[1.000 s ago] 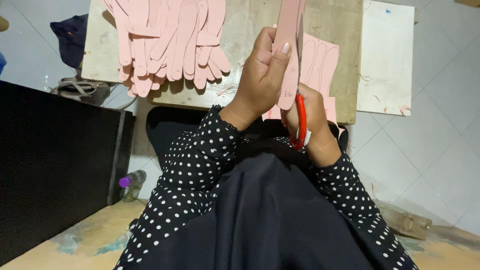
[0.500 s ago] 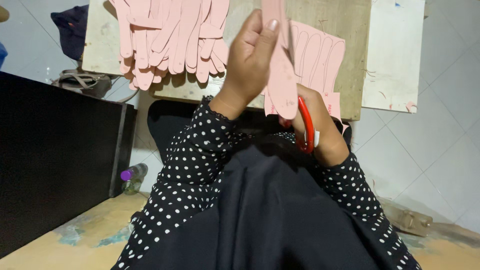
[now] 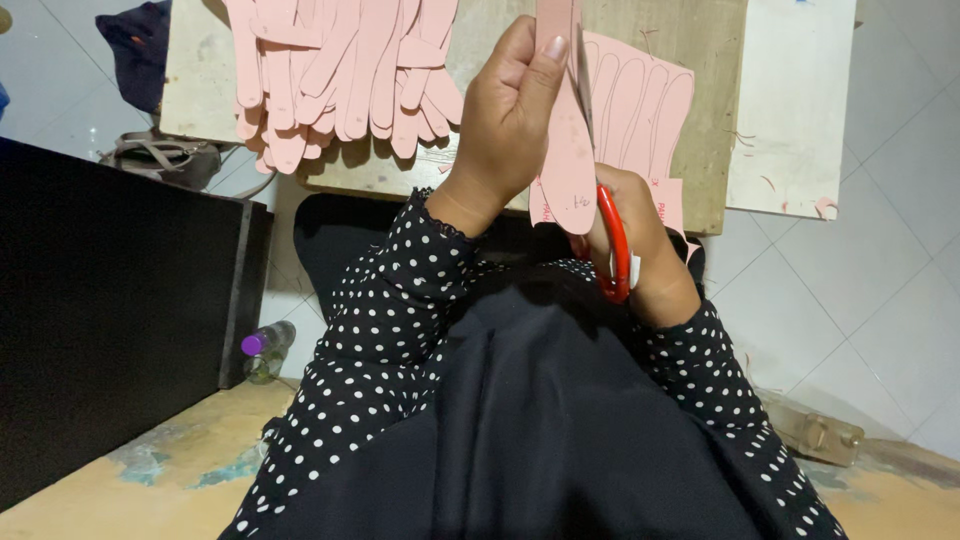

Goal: The person cuts pink insole-shaped pieces from sheets of pink material using red-handled scissors, following drawn outlines. They trim each piece along the curve, set finished pieces onto a growing pile on the workbench, and continue cutting more pieces from the sheets.

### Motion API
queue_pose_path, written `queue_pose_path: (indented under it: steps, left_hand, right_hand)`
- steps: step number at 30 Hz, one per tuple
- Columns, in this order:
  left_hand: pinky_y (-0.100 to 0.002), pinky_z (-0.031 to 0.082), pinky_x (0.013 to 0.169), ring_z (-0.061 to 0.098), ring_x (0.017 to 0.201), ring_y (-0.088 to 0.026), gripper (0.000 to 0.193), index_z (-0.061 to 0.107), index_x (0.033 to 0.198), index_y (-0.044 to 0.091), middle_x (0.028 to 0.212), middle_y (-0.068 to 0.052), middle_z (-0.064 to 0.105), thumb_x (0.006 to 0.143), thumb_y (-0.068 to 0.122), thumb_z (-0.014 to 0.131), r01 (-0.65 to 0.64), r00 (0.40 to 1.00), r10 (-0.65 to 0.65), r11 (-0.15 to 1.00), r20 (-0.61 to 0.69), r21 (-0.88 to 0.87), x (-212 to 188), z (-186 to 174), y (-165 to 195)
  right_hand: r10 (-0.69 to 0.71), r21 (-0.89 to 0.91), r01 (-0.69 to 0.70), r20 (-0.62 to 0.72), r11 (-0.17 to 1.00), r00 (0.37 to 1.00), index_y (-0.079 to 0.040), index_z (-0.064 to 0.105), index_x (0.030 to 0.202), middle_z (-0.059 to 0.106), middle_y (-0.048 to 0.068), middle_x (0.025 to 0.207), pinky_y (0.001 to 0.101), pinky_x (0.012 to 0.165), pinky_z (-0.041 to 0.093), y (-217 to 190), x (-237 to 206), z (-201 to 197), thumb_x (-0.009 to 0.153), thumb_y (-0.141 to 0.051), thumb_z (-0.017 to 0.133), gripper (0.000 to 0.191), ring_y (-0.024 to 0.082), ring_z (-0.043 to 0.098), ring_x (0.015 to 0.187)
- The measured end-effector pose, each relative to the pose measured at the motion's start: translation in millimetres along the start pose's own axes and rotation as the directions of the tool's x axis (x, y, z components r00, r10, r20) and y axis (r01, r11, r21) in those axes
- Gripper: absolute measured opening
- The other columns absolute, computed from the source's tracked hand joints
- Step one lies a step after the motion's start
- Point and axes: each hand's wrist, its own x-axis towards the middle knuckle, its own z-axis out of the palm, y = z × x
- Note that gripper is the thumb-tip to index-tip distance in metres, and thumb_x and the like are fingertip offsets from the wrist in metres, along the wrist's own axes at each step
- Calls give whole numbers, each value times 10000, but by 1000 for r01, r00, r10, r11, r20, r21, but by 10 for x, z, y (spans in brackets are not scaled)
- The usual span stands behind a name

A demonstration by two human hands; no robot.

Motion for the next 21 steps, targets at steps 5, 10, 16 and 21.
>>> queue_pose_path:
  steps: [5, 10, 16, 21]
  left_hand:
    - [-230, 489, 788, 525, 825, -18, 252, 598, 1143, 38, 914, 30, 617, 1167, 251, 465, -6, 1000, 6, 1000, 5, -22, 24, -10, -57]
    - [-241, 477, 753, 518, 820, -41, 202, 587, 1119, 26, 897, 23, 601, 1114, 186, 462, 85, 995, -70, 973, 76, -215, -10, 53, -80]
    - [-243, 469, 747, 478, 823, -36, 225, 581, 1047, 15, 845, 19, 558, 1127, 197, 474, 21, 1000, -20, 997, -2, 79, -88, 110, -54]
    - [-240, 456, 723, 457, 798, -45, 254, 556, 1005, 16, 817, 21, 526, 1145, 215, 483, 45, 999, -44, 994, -9, 100, -76, 108, -38]
  right_hand:
    - [-16, -40, 15, -33, 999, 999, 5, 655, 913, 573, 3, 627, 230, 450, 382, 109, 8, 0, 1012, -169, 570, 217, 66, 495, 501]
    - [-88, 64, 87, 16, 994, 996, -1, 643, 1008, 638, 4, 785, 231, 558, 480, 296, 87, -67, 951, -130, 616, 143, 67, 583, 639]
    - [-136, 81, 134, 22, 988, 990, -1, 629, 981, 630, 5, 773, 225, 557, 464, 426, 131, -176, 954, -134, 631, 135, 67, 574, 642]
    - [-100, 114, 105, -53, 988, 994, -13, 641, 926, 622, -7, 726, 227, 507, 422, 449, 98, -121, 983, -142, 626, 142, 63, 546, 585]
